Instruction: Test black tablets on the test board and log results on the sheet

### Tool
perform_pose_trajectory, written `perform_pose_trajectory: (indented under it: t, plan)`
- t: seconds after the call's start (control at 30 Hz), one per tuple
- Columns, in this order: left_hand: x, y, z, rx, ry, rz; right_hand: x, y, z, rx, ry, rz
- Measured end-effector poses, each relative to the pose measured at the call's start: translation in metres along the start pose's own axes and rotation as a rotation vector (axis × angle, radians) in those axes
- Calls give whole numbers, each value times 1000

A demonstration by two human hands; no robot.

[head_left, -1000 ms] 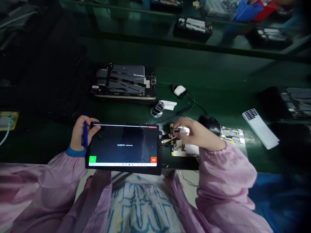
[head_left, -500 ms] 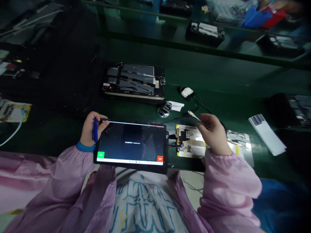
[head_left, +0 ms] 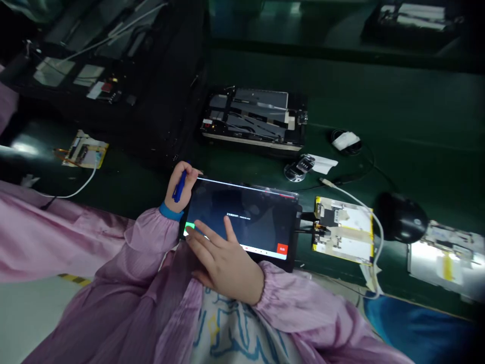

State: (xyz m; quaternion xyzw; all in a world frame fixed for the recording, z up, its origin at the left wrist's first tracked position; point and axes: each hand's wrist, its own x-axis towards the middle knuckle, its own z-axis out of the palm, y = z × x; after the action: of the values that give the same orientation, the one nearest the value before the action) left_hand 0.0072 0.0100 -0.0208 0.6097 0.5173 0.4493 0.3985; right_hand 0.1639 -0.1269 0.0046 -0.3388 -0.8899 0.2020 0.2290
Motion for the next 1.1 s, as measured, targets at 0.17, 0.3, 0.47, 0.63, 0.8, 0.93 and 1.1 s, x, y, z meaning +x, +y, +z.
perform_pose_trajectory:
  t: [0.17, 0.3, 0.47, 0.63, 0.8, 0.93, 1.1]
  plan:
    - [0, 0, 0, -33, -15, -10, -26, 16, -30, -28, 187, 175]
    - [1, 1, 1, -49, -10, -10, -60, 29, -46, -186, 293, 355]
    - [1, 0, 2, -88, -15, -20, -90, 31, -39, -304, 284, 396]
    - [3, -2, 3, -57, -10, 4, -99, 30, -29, -332, 299, 405]
    - [3, -4, 3, -42, -12, 13, -96, 29, -26, -344, 216, 384]
    - [3, -6, 3, -33, -15, 29, -95, 26, -24, -305, 138, 376]
    - [4, -7, 2, -32, -12, 32, -106, 48, -41, -180, 424, 340]
